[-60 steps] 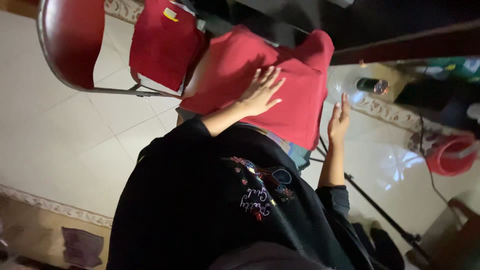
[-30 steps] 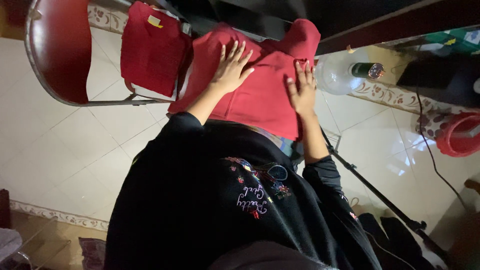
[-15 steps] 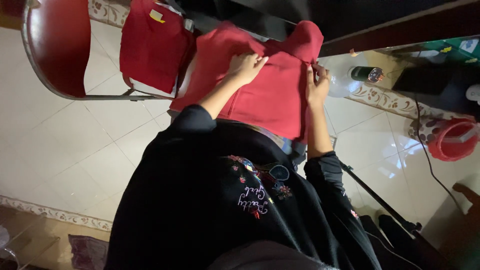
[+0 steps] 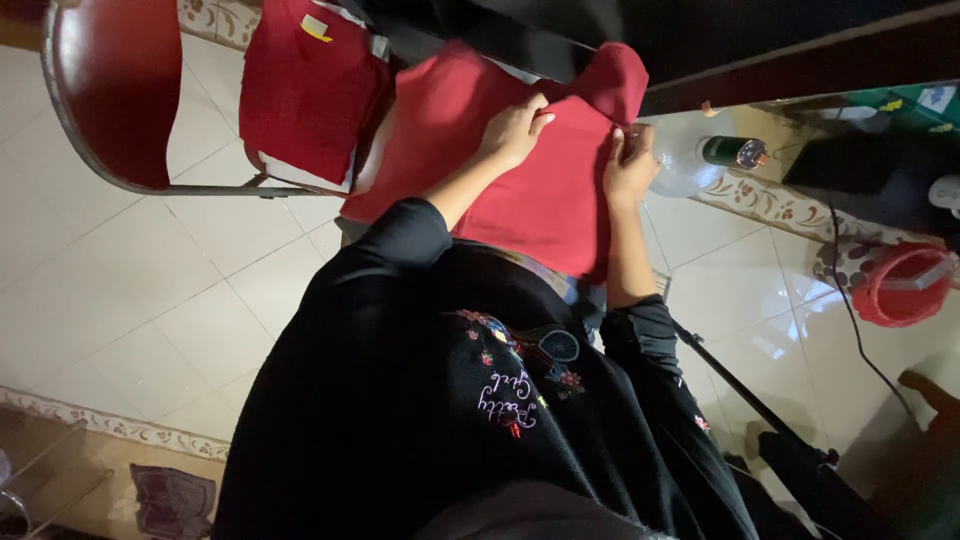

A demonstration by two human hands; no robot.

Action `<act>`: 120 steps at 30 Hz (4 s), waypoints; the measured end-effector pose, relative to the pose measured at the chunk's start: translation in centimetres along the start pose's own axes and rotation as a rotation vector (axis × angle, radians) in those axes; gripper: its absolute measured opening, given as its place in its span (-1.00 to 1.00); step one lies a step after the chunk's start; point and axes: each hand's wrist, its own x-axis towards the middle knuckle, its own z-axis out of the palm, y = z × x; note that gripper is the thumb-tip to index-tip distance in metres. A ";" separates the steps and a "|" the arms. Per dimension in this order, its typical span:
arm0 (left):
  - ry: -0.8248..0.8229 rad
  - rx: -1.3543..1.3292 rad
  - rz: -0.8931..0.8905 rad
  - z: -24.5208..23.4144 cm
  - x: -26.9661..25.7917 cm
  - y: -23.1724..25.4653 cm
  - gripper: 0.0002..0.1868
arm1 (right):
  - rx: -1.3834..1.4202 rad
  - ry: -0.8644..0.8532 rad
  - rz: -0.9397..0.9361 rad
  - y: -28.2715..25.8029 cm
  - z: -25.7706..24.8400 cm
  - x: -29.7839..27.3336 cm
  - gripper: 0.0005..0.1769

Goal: Folding a red sweatshirt on the lap while sitting.

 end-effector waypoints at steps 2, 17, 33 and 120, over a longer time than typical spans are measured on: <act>-0.016 0.064 -0.010 -0.3 -0.3 0.3 -0.67 | -0.445 0.031 0.015 -2.0 0.1 0.0 -0.81; -0.016 0.198 0.312 -1.6 -4.9 3.8 -0.38 | -0.808 -0.159 -0.184 -8.8 -0.9 -3.7 -0.53; 0.030 0.348 -0.193 -9.1 0.8 -9.5 -0.32 | -0.265 -0.157 0.162 0.7 -4.9 0.8 -0.43; 0.399 0.036 0.053 -11.5 2.4 -11.5 -0.79 | -0.621 -0.326 -0.659 -8.2 -8.5 2.9 -0.64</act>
